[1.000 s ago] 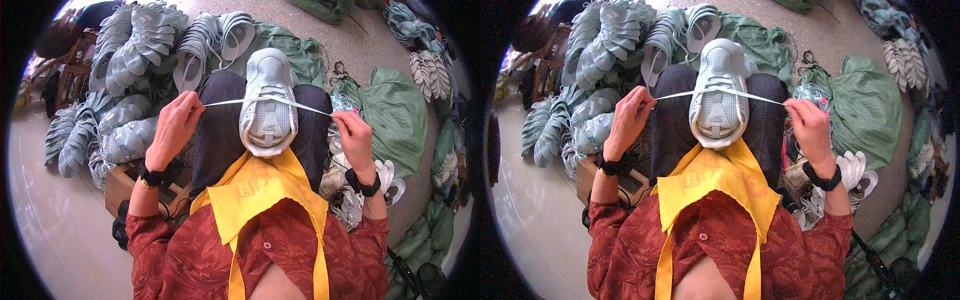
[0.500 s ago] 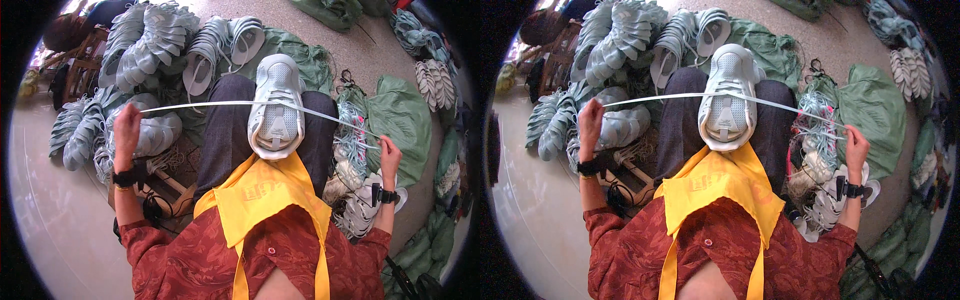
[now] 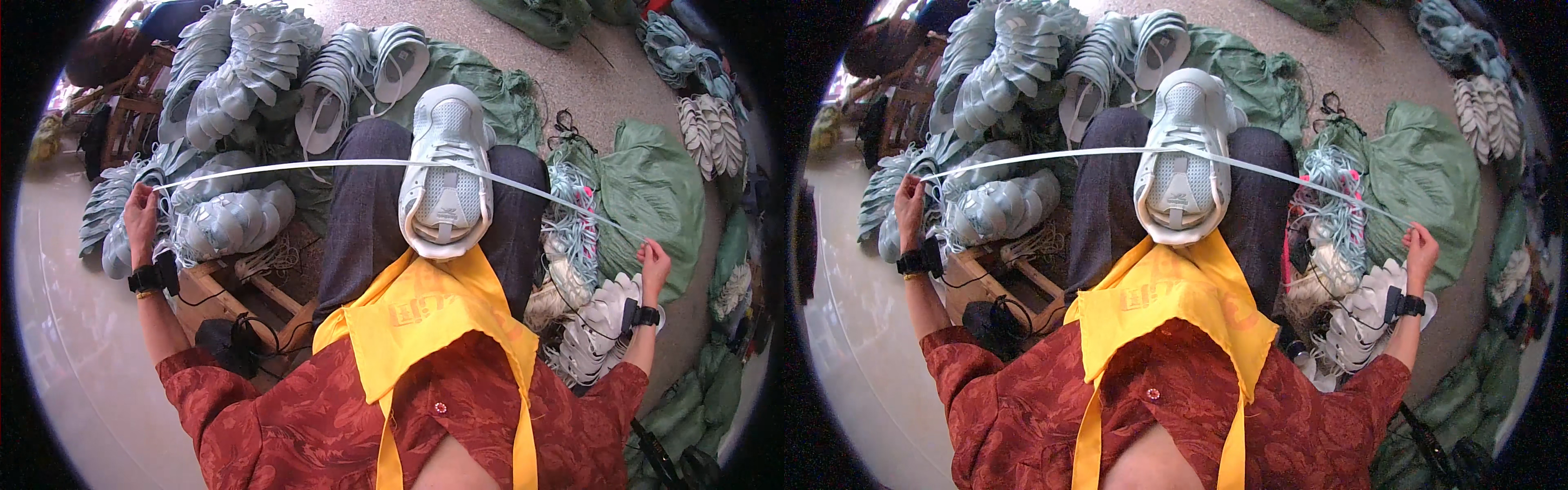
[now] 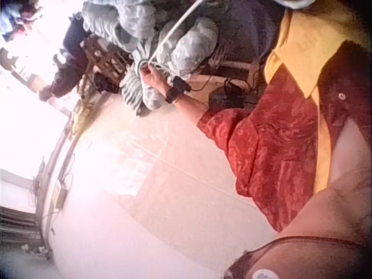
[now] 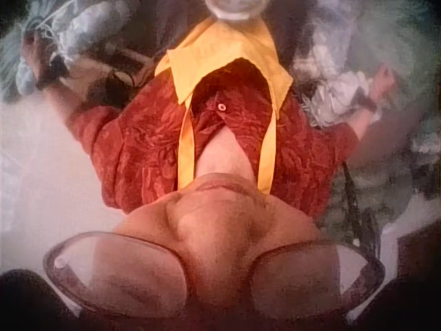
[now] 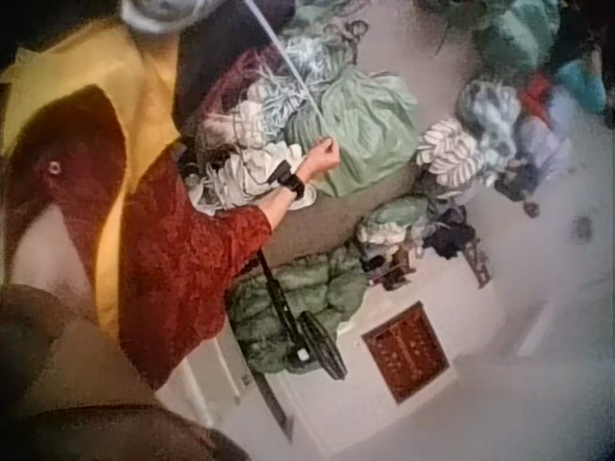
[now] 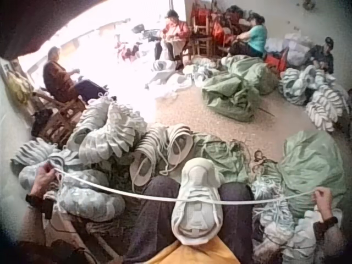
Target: The person sits on the floor surrounded by stacks of shoes and green sacks. They pick up a light-colored shoe, thread a white lace through the eyelets, and tie the laces. The person then picks up another shoe and begins threading a lace through its eyelets.
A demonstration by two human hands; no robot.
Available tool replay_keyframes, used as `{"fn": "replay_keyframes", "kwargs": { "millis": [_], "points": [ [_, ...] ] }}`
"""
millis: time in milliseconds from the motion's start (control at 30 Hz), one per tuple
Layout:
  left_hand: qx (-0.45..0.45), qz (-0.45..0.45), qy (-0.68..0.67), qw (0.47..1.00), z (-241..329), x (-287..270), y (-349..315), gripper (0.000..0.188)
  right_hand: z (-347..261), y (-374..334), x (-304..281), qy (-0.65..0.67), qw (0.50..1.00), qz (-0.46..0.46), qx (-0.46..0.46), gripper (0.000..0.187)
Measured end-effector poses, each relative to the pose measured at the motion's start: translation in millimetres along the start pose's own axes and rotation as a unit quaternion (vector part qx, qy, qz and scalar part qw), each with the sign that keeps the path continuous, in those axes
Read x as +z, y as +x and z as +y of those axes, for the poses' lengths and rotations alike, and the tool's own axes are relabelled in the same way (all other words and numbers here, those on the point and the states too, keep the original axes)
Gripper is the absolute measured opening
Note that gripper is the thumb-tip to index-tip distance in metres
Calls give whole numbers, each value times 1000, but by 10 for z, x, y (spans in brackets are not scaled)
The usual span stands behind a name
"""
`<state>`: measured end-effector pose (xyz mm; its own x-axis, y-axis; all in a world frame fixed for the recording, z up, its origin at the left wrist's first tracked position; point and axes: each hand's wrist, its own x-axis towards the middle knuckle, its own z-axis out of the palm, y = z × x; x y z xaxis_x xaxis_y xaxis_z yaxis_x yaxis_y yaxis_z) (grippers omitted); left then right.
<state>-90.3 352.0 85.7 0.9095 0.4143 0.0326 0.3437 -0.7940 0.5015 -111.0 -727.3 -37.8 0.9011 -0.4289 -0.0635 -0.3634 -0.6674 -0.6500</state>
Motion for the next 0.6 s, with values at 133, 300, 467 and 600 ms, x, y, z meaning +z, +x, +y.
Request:
{"fn": "replay_keyframes", "kwargs": {
  "millis": [133,300,467,600],
  "points": [
    [-18,-38,-28,999,55,7,9,14,-82,-7,125,-28,999,-16,12,21],
    [66,-87,-1,994,399,271,95,16,-257,-80,325,-37,990,-119,65,21],
    [156,-83,-42,983,861,340,418,14,-1125,0,670,-5,942,-330,55,22],
    [209,81,-49,973,1735,-3,506,12,-1885,35,355,156,954,-254,26,20]
  ]
}}
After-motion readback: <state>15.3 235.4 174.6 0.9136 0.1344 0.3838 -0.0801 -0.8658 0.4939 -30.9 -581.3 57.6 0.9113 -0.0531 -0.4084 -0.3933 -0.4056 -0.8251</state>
